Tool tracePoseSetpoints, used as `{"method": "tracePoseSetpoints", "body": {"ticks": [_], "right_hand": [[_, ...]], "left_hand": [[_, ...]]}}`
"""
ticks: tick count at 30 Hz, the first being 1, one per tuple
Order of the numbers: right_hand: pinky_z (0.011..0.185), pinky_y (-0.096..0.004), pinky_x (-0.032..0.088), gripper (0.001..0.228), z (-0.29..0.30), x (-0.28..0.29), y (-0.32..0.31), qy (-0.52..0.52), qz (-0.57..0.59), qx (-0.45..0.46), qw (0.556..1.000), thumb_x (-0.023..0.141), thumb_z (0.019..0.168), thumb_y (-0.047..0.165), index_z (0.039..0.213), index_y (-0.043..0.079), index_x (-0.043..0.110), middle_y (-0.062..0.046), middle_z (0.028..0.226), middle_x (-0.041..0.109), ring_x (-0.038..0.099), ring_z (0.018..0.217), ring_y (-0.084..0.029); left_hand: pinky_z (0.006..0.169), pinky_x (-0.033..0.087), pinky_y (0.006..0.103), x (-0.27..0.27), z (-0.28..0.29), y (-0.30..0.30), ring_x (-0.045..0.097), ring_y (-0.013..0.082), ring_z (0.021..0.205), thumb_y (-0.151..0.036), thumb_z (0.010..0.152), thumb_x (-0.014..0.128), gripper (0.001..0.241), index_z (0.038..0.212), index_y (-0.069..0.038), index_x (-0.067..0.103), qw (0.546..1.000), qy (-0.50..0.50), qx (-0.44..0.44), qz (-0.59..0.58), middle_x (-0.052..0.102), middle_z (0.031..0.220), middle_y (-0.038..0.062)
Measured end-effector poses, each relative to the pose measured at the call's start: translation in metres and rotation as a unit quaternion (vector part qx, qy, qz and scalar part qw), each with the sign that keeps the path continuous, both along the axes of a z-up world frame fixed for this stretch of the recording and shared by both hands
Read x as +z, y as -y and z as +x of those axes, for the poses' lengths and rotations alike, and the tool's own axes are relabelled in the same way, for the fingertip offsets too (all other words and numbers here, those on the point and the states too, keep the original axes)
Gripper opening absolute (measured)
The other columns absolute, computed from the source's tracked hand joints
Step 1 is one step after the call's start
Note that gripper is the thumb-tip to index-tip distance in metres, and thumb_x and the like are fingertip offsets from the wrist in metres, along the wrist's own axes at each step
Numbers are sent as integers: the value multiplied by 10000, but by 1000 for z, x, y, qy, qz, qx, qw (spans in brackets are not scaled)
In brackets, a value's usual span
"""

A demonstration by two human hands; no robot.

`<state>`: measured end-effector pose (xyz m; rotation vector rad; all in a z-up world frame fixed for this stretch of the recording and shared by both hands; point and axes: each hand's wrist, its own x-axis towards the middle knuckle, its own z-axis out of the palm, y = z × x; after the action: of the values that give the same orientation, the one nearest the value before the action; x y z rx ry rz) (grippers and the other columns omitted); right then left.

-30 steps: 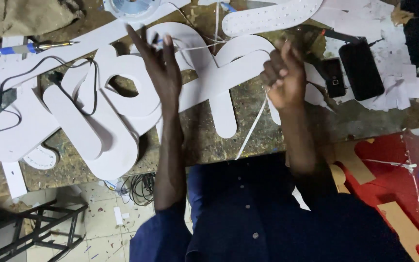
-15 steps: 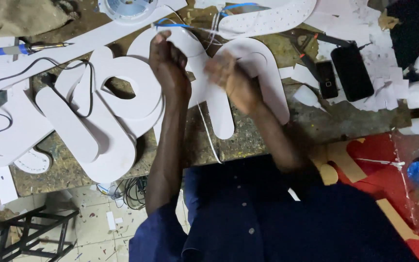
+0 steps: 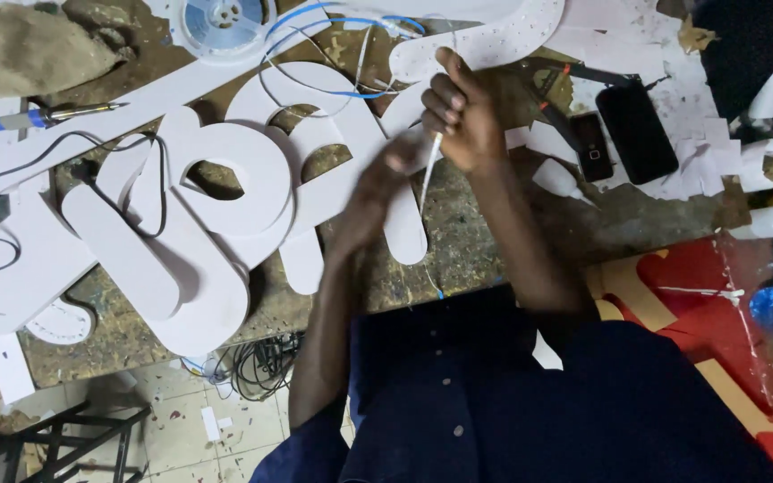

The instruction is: Attaching LED light strips to the back of sign letters using scissors to cut them to length.

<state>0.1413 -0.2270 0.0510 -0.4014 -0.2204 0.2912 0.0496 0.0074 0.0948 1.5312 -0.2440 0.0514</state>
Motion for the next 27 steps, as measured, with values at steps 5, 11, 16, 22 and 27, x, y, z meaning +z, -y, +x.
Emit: {"method": "tracePoseSetpoints", "body": {"ticks": [5,11,16,22,27], "right_hand": [[466,-297,476,328,65,-7,50,14,-144,-287,947,635,1203,74,1488,-82,592,1,734,615,559,560,-121],[932,-499,524,439,5,11,89,-23,-800,-308,514,538,1037,561,1234,282,813,2,1171,856,827,1016,-248],[1295,-599,458,694,-91,42,16,158,-646,-397,633,685,1192,336,1717,26,352,-311,1708,432,418,1639,-470],[1184,-562,458,751,-123,66,-43,287,-560,-87,773,767,1085,71,1749,52,417,-143,1171,707,664,1214,-317],[876,-364,575,113,-122,69,-50,261,-604,-122,743,759,1113,139,1199,91,814,-43,868,730,684,856,-164]], "left_hand": [[594,387,262,-31,-22,-40,432,87,614,-291,1166,677,295,1259,-66,844,946,-189,-256,-57,468,659,-32],[591,370,268,3,-7,-107,454,93,575,-348,1133,675,353,969,-52,774,989,-103,-107,-12,509,632,-2],[622,435,265,12,18,-57,488,96,642,-254,1148,633,315,938,-62,768,977,-86,-195,29,582,758,-5],[544,460,256,8,22,-39,457,116,503,-52,1162,576,201,1014,19,692,953,-79,-277,-92,447,608,36],[518,474,270,4,18,-43,491,129,457,-76,1179,554,228,1056,60,690,960,-95,-231,-125,448,590,64]]}}
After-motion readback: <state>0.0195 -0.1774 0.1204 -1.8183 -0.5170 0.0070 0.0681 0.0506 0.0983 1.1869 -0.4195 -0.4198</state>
